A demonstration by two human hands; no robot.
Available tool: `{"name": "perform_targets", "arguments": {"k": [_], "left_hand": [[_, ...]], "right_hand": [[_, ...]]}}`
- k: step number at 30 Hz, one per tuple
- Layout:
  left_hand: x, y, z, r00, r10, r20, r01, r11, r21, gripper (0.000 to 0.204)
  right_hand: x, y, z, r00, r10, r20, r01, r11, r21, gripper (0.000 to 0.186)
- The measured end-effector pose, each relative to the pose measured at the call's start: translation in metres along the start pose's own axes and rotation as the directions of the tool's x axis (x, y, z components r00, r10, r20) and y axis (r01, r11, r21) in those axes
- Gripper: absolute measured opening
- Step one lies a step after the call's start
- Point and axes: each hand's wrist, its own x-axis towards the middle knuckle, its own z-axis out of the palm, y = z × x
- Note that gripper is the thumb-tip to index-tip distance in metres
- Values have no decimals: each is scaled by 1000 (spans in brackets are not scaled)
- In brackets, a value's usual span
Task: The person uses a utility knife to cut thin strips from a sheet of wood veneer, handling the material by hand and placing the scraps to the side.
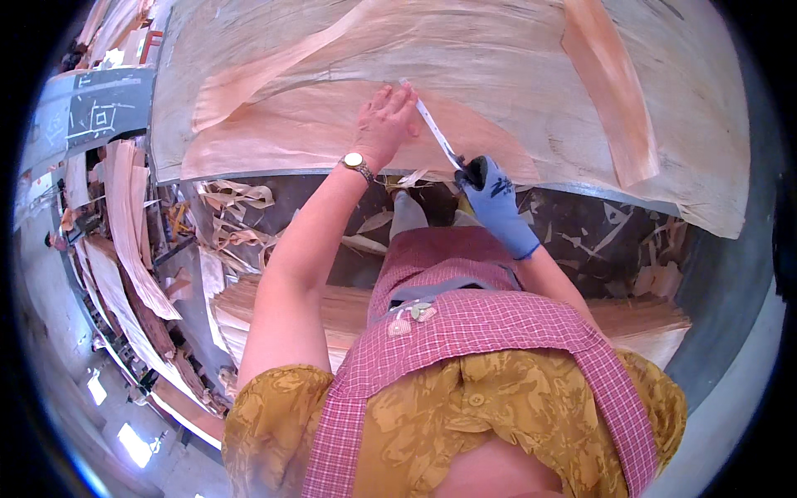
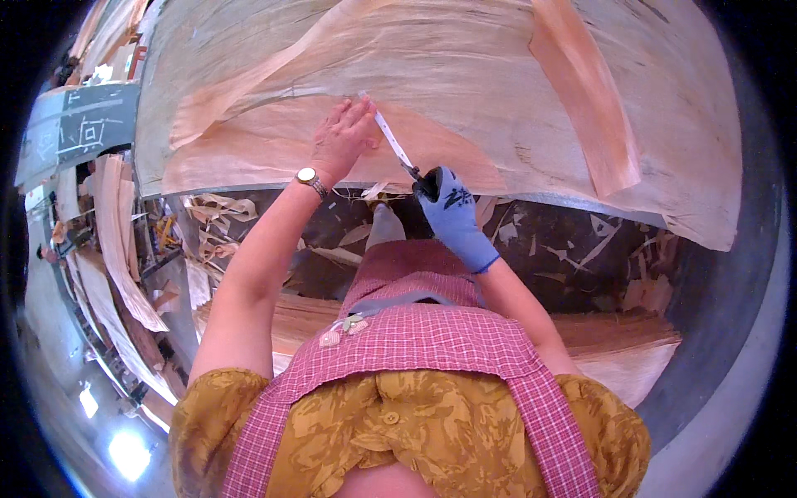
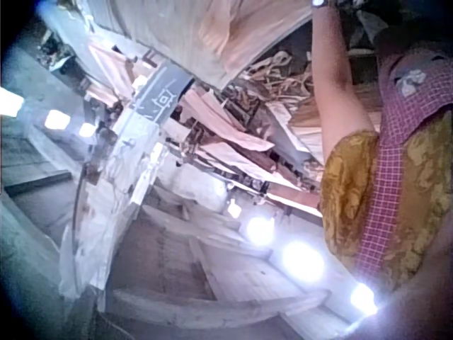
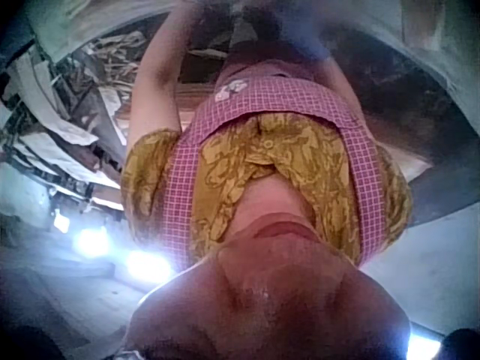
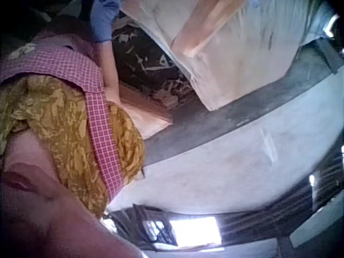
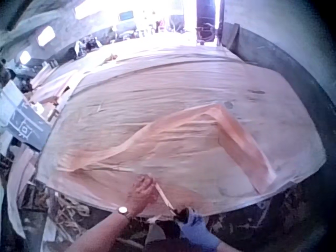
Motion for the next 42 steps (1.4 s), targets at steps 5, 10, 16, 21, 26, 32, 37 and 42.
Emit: {"name": "perform_targets", "arguments": {"k": [5,10,16,21,26,32,37,42], "left_hand": [[-1,3,5,999,31,-16,-30,997,76,58],[5,2,4,995,95,4,-95,988,124,59],[4,-7,7,997,81,6,-81,997,-8,55],[21,56,-10,993,56,104,-60,998,30,55],[11,135,15,899,437,-1,-422,867,-266,64],[12,139,15,892,448,56,-432,882,-187,69],[19,137,8,898,437,52,-399,859,-321,61],[-8,56,-4,931,226,-285,-330,854,-403,45]], "right_hand": [[9,6,-17,1000,-12,1,12,1000,-20,21],[13,14,-43,981,-73,-181,10,945,-328,17],[-40,36,-71,853,518,70,-429,618,659,25],[-65,70,-55,795,574,198,-519,474,711,23],[-66,69,-57,808,551,209,-506,466,726,22],[-63,124,-75,932,184,-311,-230,966,-117,27],[-128,170,-104,990,-136,-30,97,826,-556,32],[-121,57,-67,920,53,389,151,867,-474,18]]}}
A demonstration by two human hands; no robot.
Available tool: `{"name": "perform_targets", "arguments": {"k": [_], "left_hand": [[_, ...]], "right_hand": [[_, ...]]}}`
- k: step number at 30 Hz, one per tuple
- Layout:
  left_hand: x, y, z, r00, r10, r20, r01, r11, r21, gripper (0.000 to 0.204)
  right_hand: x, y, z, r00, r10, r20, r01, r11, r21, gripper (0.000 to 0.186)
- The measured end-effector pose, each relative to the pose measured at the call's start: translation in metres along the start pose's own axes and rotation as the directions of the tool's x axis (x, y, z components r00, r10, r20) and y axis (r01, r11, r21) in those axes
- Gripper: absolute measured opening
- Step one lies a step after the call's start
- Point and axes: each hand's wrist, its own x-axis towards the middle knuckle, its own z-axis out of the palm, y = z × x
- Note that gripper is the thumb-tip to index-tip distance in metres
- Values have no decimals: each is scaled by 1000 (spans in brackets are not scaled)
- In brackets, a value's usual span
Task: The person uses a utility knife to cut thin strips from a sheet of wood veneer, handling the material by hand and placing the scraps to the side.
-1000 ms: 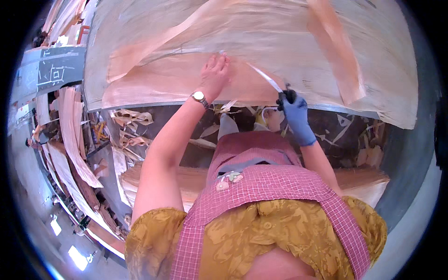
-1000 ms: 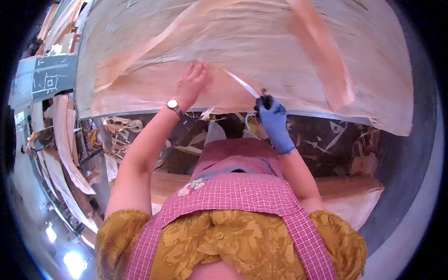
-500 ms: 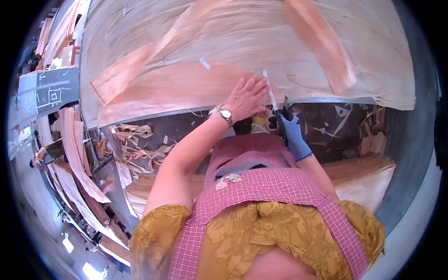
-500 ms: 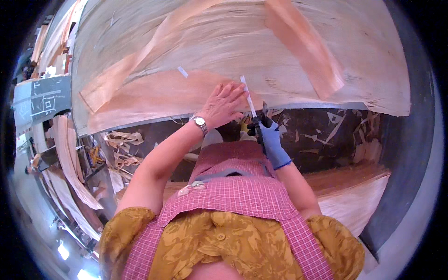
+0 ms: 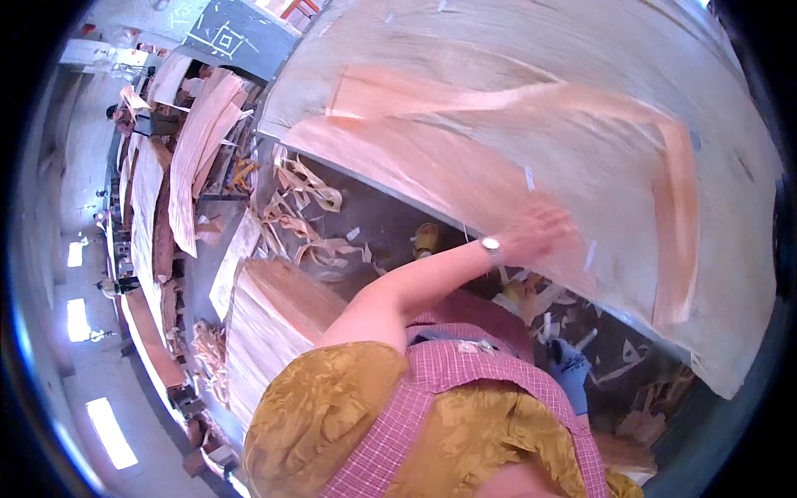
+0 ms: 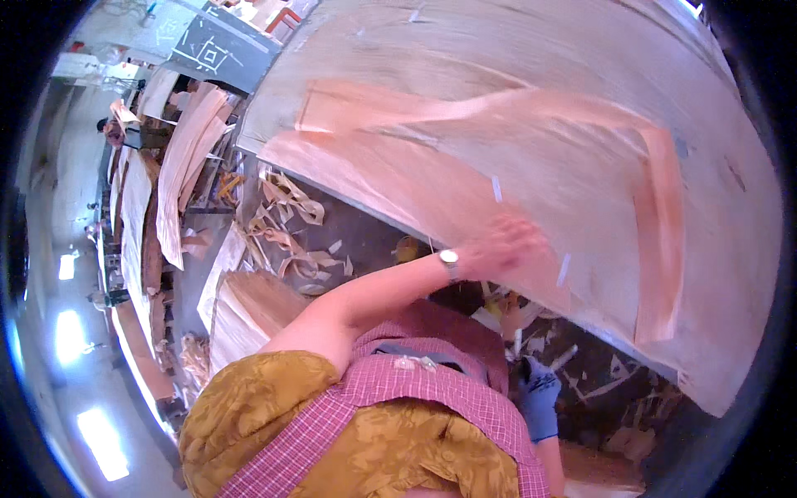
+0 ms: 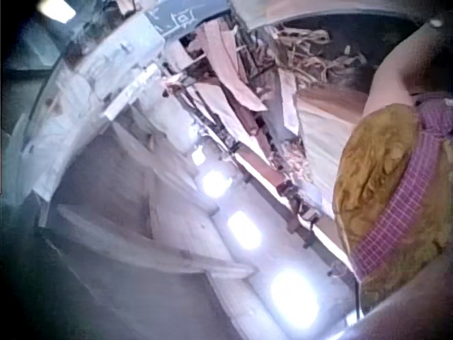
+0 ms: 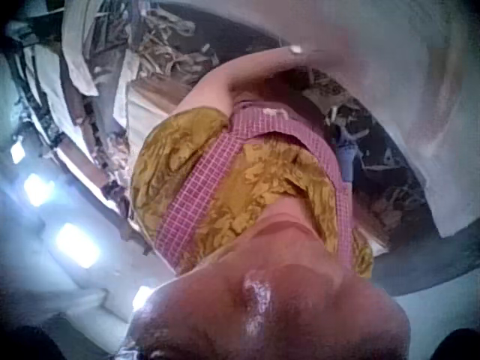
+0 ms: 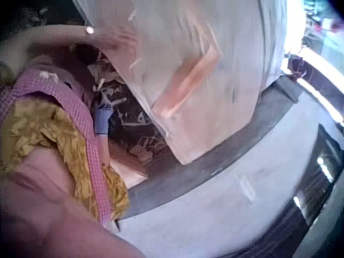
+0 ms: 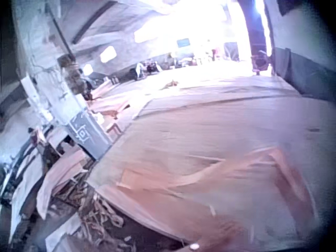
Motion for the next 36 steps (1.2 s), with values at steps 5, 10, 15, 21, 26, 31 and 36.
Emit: {"name": "perform_targets", "arguments": {"k": [5,10,15,21,26,31,36], "left_hand": [[-105,-154,-126,836,-444,-323,545,744,387,21],[-165,-271,-268,859,-375,-348,511,600,615,41],[-212,-284,-317,789,-534,-305,615,687,386,47],[-314,-254,-304,759,-643,-103,632,690,354,88],[-325,-281,-314,795,-598,-103,603,757,253,80],[-332,-299,-317,697,-650,-303,670,741,-47,58],[-321,-315,-338,815,-551,-178,577,750,323,52]], "right_hand": [[67,-117,1,998,-58,-21,59,777,626,22],[136,-275,-14,973,12,232,-207,497,843,22],[207,-393,-12,997,-33,72,-53,382,923,21],[272,-481,-12,995,-2,103,-89,487,869,19],[335,-552,-2,989,-143,22,39,414,909,20],[404,-589,26,978,-132,162,-95,408,908,18],[421,-586,51,979,-54,197,-162,385,909,17]]}}
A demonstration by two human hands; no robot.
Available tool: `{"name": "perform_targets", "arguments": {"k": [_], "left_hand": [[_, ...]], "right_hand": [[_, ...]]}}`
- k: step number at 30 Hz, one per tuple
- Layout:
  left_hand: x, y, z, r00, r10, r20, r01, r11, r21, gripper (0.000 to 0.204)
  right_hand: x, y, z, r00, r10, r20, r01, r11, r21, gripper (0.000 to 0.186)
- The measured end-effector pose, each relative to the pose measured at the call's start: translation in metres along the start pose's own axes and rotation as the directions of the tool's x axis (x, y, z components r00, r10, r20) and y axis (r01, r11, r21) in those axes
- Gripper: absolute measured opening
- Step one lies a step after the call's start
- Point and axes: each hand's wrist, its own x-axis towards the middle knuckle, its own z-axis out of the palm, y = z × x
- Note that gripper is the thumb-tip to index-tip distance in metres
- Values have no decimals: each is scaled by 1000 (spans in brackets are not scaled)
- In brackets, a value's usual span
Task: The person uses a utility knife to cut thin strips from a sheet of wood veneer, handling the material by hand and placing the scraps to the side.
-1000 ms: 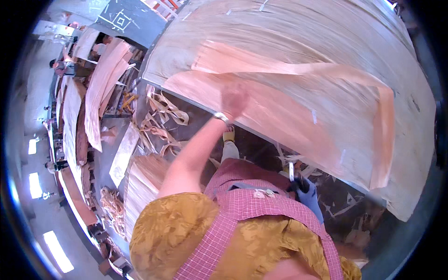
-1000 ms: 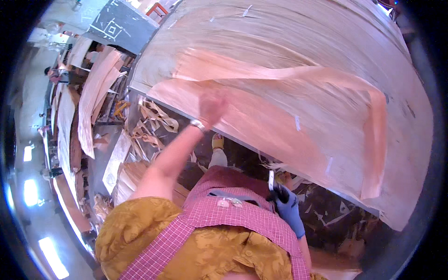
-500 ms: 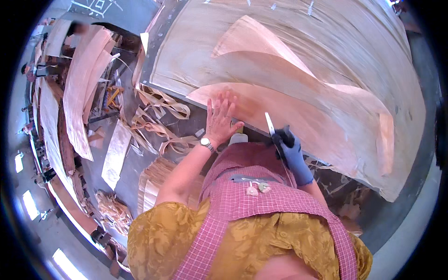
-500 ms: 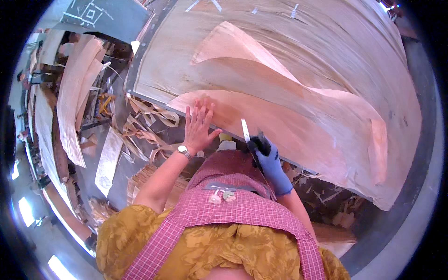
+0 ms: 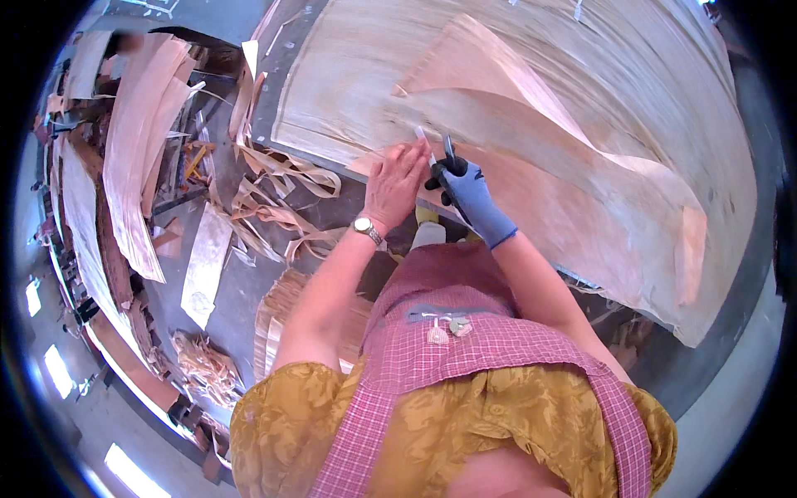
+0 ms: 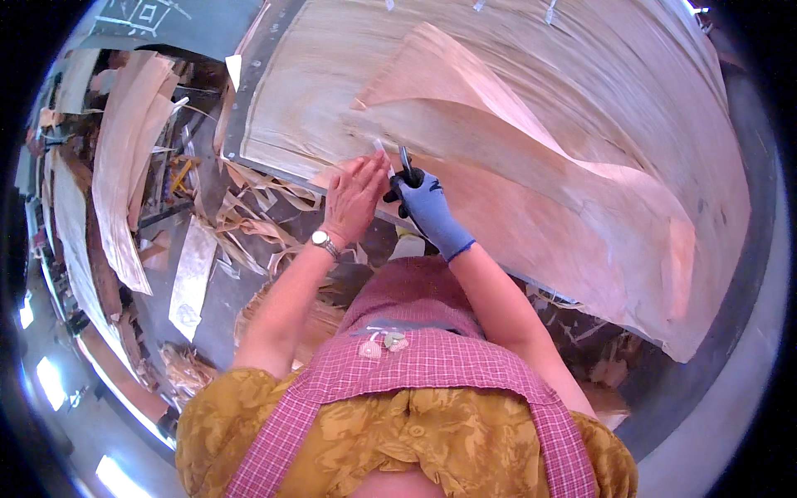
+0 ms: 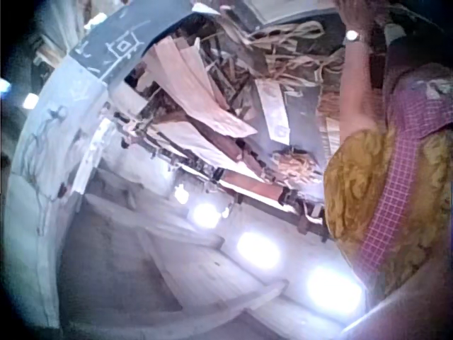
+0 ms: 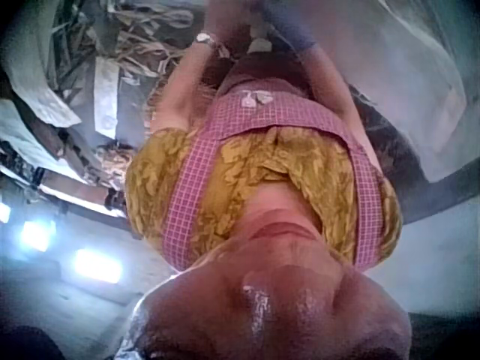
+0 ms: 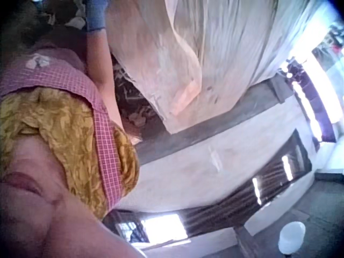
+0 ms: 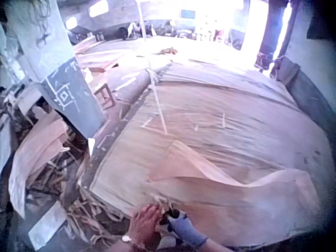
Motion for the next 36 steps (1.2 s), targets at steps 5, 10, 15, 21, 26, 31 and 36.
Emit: {"name": "perform_targets", "arguments": {"k": [5,10,15,21,26,31,36], "left_hand": [[8,-7,4,995,96,4,-96,992,83,43],[11,-6,-6,993,117,29,-119,990,78,44],[42,24,-8,985,-18,173,22,1000,-20,48],[56,57,42,913,409,-2,-408,911,-59,45],[59,53,31,914,403,-38,-404,908,-111,43],[5,8,7,975,-83,-208,8,940,-341,39],[-37,-22,-5,787,-558,-263,416,795,-441,51]], "right_hand": [[-22,-5,-20,999,-27,-21,20,955,-297,20],[-41,-16,-46,883,-425,-196,255,788,-561,20],[-46,-1,-67,940,-70,-333,118,985,129,17],[-23,18,-87,874,-320,-366,142,888,-436,20],[-32,-17,-96,879,-370,-302,49,700,-712,23],[-44,-59,-25,986,-162,42,167,970,-177,18],[51,-25,77,925,-357,131,331,583,-742,39]]}}
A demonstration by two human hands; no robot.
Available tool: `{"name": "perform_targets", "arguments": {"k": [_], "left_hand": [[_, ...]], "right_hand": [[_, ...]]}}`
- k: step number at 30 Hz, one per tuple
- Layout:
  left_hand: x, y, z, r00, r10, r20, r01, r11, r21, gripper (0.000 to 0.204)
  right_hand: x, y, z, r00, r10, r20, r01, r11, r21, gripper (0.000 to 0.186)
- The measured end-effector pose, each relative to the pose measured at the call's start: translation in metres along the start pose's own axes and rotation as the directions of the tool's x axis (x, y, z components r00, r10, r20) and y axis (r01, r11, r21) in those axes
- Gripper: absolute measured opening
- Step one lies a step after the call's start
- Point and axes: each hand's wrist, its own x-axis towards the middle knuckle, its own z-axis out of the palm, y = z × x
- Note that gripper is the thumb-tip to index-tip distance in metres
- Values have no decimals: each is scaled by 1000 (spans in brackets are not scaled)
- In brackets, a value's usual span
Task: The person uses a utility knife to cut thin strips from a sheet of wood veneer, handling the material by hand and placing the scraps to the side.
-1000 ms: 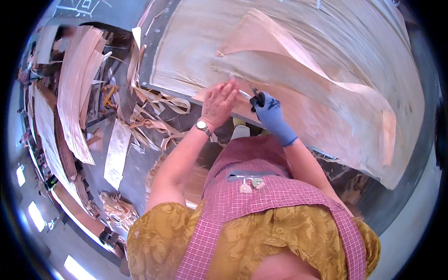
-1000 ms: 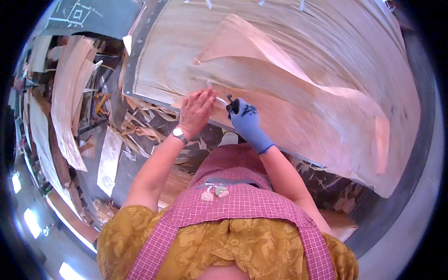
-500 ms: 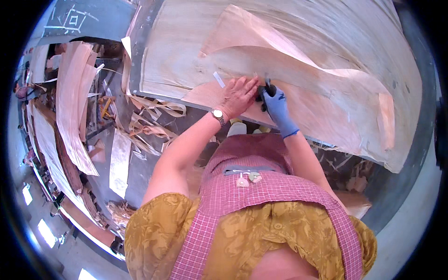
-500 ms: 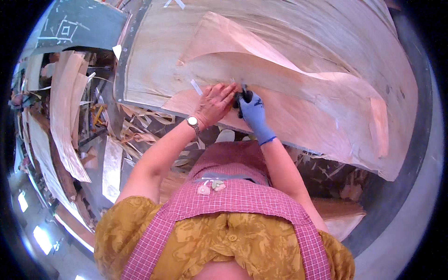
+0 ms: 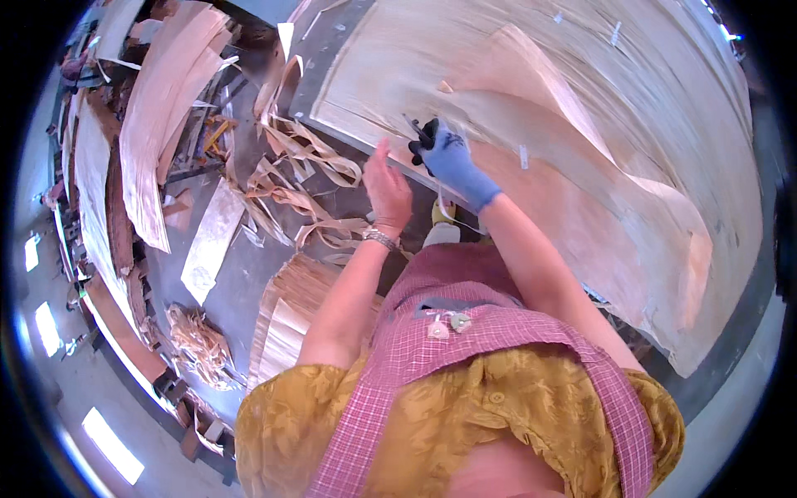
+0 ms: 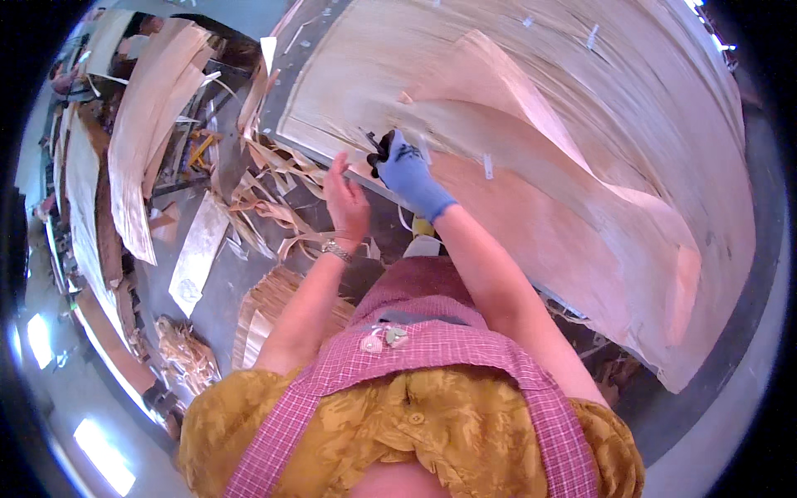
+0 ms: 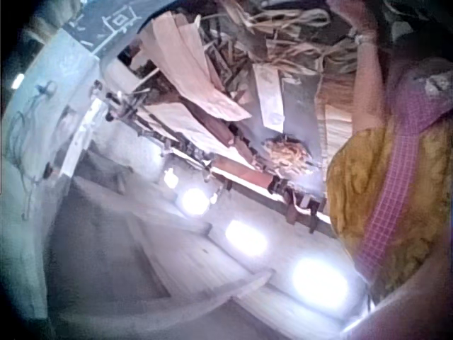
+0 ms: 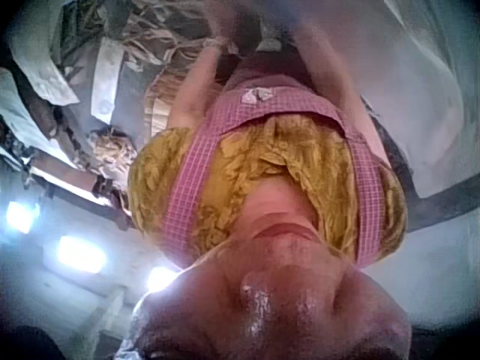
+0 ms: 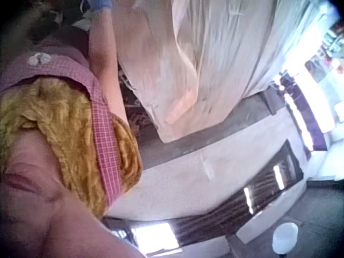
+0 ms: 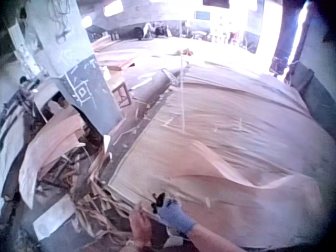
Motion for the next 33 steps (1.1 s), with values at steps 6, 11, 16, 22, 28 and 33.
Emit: {"name": "perform_targets", "arguments": {"k": [6,11,16,22,28,33], "left_hand": [[-1,-8,-16,938,195,285,-305,855,419,75],[-5,2,-11,906,207,369,-375,796,476,75],[-7,5,-11,888,218,404,-423,729,538,62],[21,57,-18,844,-66,532,-336,709,620,42],[2,231,136,959,282,43,-282,916,286,37],[-67,319,236,871,435,228,-441,897,-28,40]], "right_hand": [[-6,-7,3,994,25,104,19,918,-397,59],[-54,38,5,984,75,162,-66,996,-62,44],[-133,66,43,817,-274,-507,288,956,-51,38],[-222,34,-67,879,-476,-16,388,697,603,27],[-300,25,-140,802,-562,-203,564,601,567,40],[-404,90,-239,909,-272,-315,339,924,179,49]]}}
